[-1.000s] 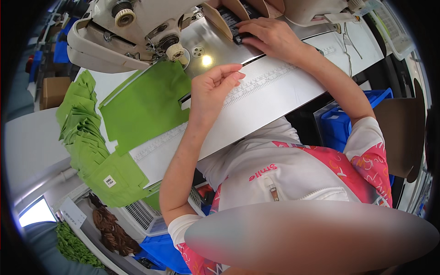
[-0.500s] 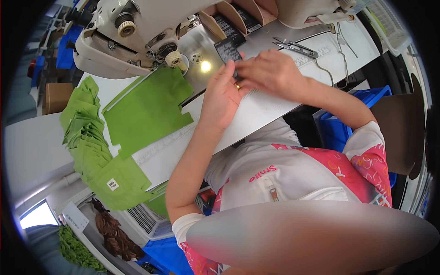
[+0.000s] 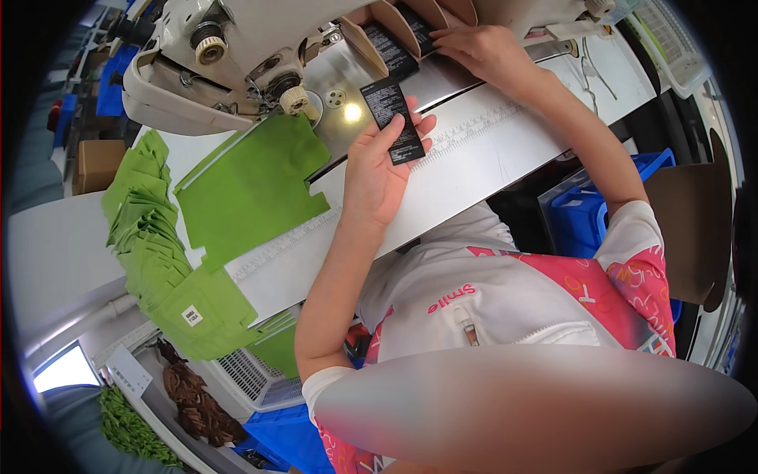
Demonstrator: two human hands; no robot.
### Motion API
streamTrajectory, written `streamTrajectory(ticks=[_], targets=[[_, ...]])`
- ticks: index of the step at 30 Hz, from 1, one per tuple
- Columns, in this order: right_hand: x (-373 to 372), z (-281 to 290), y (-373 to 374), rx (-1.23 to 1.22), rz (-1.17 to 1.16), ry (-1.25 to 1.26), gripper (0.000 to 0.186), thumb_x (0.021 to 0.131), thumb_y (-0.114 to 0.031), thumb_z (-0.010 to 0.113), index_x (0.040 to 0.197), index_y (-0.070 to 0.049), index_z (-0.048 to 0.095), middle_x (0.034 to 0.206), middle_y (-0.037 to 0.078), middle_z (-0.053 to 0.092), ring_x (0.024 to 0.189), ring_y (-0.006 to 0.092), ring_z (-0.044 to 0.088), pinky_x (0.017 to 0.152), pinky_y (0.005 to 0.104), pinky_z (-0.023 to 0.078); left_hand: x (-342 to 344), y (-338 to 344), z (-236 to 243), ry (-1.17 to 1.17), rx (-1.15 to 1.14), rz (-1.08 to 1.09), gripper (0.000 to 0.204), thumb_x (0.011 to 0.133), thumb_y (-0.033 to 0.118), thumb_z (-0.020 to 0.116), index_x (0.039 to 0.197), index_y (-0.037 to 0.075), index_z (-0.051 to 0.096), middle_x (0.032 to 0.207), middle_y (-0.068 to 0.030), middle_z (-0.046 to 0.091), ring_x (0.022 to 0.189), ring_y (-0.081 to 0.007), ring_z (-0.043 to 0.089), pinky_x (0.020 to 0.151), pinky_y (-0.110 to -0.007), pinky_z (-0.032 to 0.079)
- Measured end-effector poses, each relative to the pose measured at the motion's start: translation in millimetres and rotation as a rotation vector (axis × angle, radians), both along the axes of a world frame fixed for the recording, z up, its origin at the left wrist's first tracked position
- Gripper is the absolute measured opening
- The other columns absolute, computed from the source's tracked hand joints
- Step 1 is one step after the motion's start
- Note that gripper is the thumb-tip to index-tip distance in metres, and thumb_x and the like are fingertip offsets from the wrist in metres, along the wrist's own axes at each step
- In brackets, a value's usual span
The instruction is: Sewing labels and assembling green fabric components for accessories using an industrial sewing machine.
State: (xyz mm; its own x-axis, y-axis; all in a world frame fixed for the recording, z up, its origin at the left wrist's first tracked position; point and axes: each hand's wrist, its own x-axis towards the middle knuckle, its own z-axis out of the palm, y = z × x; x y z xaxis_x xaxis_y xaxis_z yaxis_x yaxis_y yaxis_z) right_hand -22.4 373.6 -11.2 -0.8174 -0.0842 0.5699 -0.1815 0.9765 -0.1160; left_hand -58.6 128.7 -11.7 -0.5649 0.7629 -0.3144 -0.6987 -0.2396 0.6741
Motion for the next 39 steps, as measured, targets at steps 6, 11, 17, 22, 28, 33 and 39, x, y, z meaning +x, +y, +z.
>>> streamTrajectory(ticks=[6,11,17,22,28,33,39], targets=[[51,21,-80,-0.019,0.073,0.145,0.021,0.07,-0.009,0.068,0.091,-0.009,0.067,0.096,0.004,0.069,0.068,0.0153,0.065,0.054,0.0287,0.047,10,2,5,-0.13,0.097,0.013,0.038,0.099,0.021,0.043,0.127,-0.004,0.043,0.124,-0.0172,0.054,0.109,-0.025,0.057,0.088,-0.036,0.05],[67,13,-125,-0.185,0.142,0.125,0.02,0.073,-0.012,0.071,0.09,-0.004,0.066,0.092,0.004,0.069,0.067,0.0168,0.064,0.053,0.0281,0.046,18,-6,13,0.022,0.053,0.037,0.038,0.099,0.024,0.042,0.125,-0.004,0.046,0.12,-0.0175,0.056,0.108,-0.0248,0.057,0.091,-0.035,0.047],[42,50,-98,-0.752,0.058,-0.127,0.016,0.083,-0.014,0.066,0.091,-0.001,0.068,0.08,0.006,0.067,0.066,0.0112,0.061,0.056,0.0246,0.046,15,-37,24,0.174,-0.148,-0.088,0.032,0.098,0.021,0.045,0.115,-0.004,0.055,0.102,-0.0131,0.065,0.096,-0.0178,0.062,0.083,-0.028,0.048],[29,45,-98,-1.088,0.328,-0.664,0.02,0.086,-0.017,0.067,0.09,0.003,0.068,0.071,0.001,0.063,0.066,0.0045,0.054,0.06,0.02,0.044,1,-62,26,0.559,-0.329,-0.25,0.026,0.094,0.014,0.053,0.109,-0.006,0.06,0.088,-0.0108,0.068,0.078,-0.0146,0.064,0.075,-0.025,0.05],[32,26,-109,-1.263,0.305,-0.617,0.018,0.085,-0.013,0.068,0.09,0.004,0.069,0.073,0.002,0.066,0.065,0.0054,0.058,0.062,0.019,0.047,-10,-79,17,0.698,-0.459,0.067,0.018,0.083,0.006,0.067,0.098,-0.003,0.067,0.077,-0.0005,0.065,0.068,-0.0041,0.056,0.062,-0.018,0.044],[34,24,-110,-1.308,0.277,-0.616,0.016,0.085,-0.011,0.067,0.09,0.004,0.068,0.075,0.004,0.066,0.063,0.0063,0.06,0.061,0.0195,0.047,-13,-81,12,0.717,-0.461,0.085,0.017,0.082,0.006,0.069,0.096,-0.004,0.068,0.075,-0.0003,0.064,0.066,-0.0036,0.055,0.059,-0.016,0.043],[36,20,-112,-1.328,0.246,-0.599,0.016,0.084,-0.01,0.068,0.091,0.004,0.068,0.076,0.005,0.067,0.063,0.0074,0.061,0.061,0.0196,0.049,-12,-79,12,0.65,-0.422,0.137,0.018,0.082,0.005,0.069,0.096,-0.004,0.067,0.075,-0.0017,0.064,0.063,-0.0038,0.055,0.057,-0.017,0.045]])
